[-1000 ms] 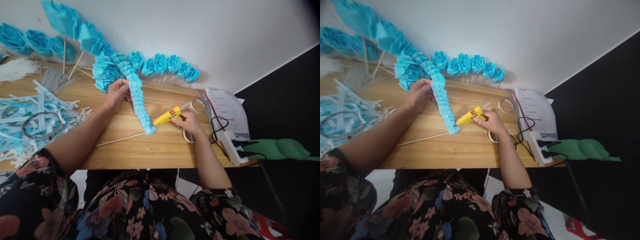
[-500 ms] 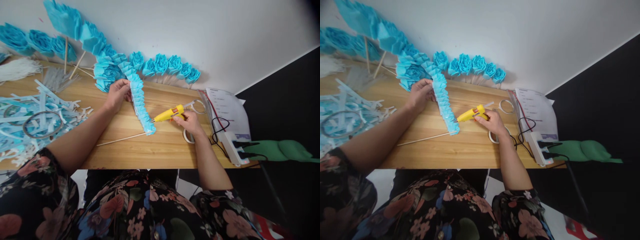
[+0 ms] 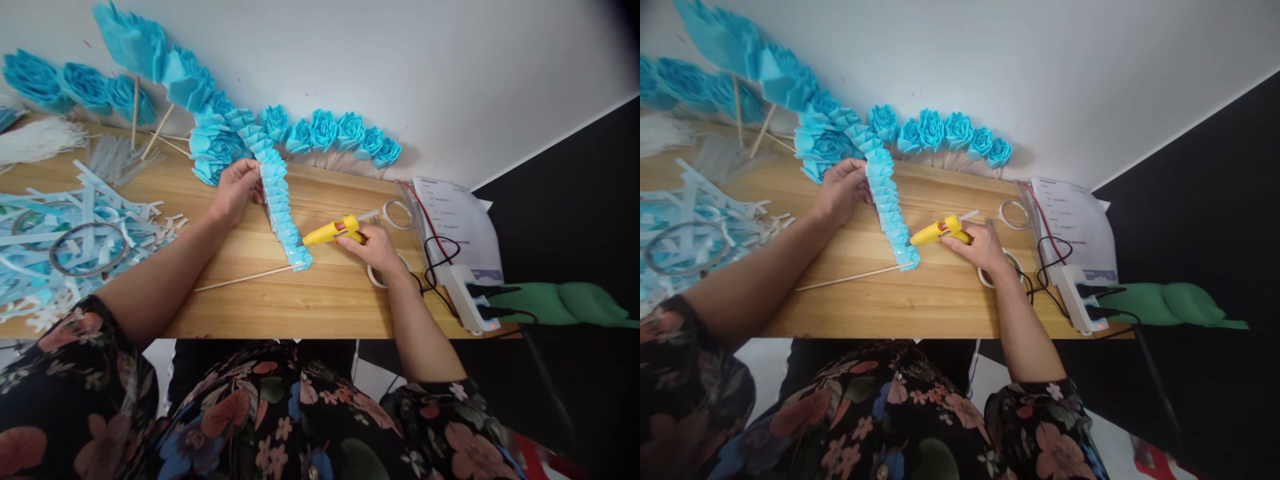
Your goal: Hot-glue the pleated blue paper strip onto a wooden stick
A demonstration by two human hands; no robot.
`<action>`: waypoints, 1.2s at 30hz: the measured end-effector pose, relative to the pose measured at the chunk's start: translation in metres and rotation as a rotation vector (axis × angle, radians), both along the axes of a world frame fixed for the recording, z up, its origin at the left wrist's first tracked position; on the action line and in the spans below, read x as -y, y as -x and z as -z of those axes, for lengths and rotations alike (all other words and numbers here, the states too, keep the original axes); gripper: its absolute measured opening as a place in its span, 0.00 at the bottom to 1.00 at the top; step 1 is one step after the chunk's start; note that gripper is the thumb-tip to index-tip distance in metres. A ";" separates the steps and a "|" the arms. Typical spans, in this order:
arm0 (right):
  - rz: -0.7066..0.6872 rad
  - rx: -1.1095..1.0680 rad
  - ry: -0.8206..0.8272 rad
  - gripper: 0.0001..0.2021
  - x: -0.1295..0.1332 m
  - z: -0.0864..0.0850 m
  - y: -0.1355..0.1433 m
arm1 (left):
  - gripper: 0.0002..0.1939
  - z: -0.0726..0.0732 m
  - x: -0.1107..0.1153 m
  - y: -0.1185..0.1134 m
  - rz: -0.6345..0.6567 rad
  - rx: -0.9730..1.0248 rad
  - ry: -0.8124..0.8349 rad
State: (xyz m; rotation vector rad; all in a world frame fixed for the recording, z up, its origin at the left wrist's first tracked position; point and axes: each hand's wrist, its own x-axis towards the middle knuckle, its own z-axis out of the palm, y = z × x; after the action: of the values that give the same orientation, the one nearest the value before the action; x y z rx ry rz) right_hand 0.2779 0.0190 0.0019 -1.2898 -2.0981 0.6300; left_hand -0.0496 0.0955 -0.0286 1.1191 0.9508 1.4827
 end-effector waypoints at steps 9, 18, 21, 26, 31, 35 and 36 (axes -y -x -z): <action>0.020 -0.071 0.030 0.22 0.000 0.001 -0.002 | 0.16 0.001 -0.001 0.000 -0.014 0.017 0.004; 0.005 -0.024 0.035 0.21 0.001 0.000 0.000 | 0.14 0.000 0.000 0.000 -0.004 -0.010 0.015; 0.030 -0.073 0.033 0.22 0.001 0.001 0.000 | 0.14 -0.001 0.000 -0.001 -0.015 0.002 0.020; 0.104 -0.065 -0.002 0.23 -0.001 0.006 0.003 | 0.15 -0.003 0.001 -0.001 -0.005 0.009 0.019; 0.089 0.024 -0.014 0.23 0.000 0.005 0.013 | 0.20 -0.006 0.004 -0.001 0.025 -0.009 0.013; 0.078 0.094 -0.022 0.25 0.002 0.005 0.015 | 0.21 -0.008 0.008 -0.002 0.017 -0.017 0.019; 0.079 0.118 -0.029 0.26 0.002 0.003 0.014 | 0.21 -0.008 0.008 -0.002 0.015 -0.022 0.022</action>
State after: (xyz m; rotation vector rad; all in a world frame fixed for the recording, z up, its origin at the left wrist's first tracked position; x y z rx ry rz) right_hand 0.2635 0.0170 -0.0016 -1.4174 -2.1301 0.4981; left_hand -0.0476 0.0872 -0.0205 1.1271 0.9697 1.4471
